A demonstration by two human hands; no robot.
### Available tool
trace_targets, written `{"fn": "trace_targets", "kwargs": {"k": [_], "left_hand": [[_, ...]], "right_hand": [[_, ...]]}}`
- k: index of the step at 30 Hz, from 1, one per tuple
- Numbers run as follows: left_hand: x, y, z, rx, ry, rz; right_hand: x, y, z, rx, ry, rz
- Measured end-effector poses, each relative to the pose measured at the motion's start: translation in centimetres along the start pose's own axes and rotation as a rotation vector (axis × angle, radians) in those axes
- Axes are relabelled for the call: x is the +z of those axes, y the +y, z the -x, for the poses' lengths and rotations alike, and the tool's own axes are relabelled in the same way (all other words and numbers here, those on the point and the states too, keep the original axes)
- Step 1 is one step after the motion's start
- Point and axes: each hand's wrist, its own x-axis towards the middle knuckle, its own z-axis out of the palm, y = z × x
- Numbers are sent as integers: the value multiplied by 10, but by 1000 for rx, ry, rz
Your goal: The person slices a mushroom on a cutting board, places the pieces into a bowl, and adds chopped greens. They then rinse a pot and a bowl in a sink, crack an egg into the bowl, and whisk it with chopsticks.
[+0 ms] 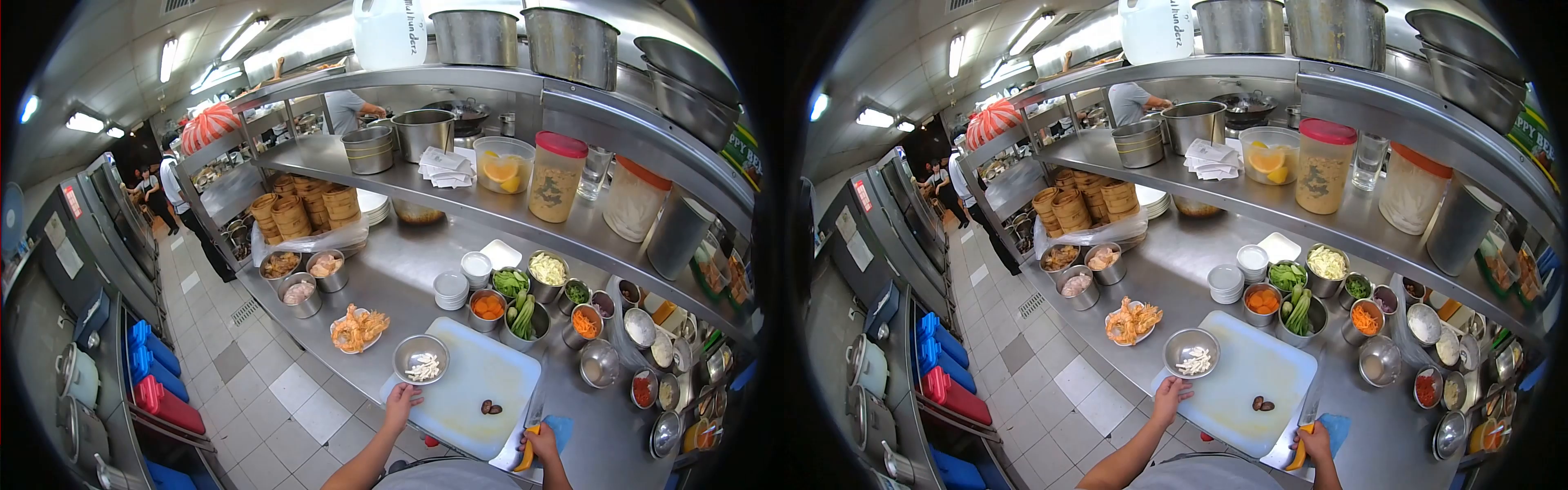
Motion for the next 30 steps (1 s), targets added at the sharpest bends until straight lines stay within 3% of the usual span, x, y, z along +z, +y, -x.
{"fn": "trace_targets", "kwargs": {"k": [30], "left_hand": [[0,0,0,-6,-4,-3]], "right_hand": [[1,-1,1,16,24,7]]}}
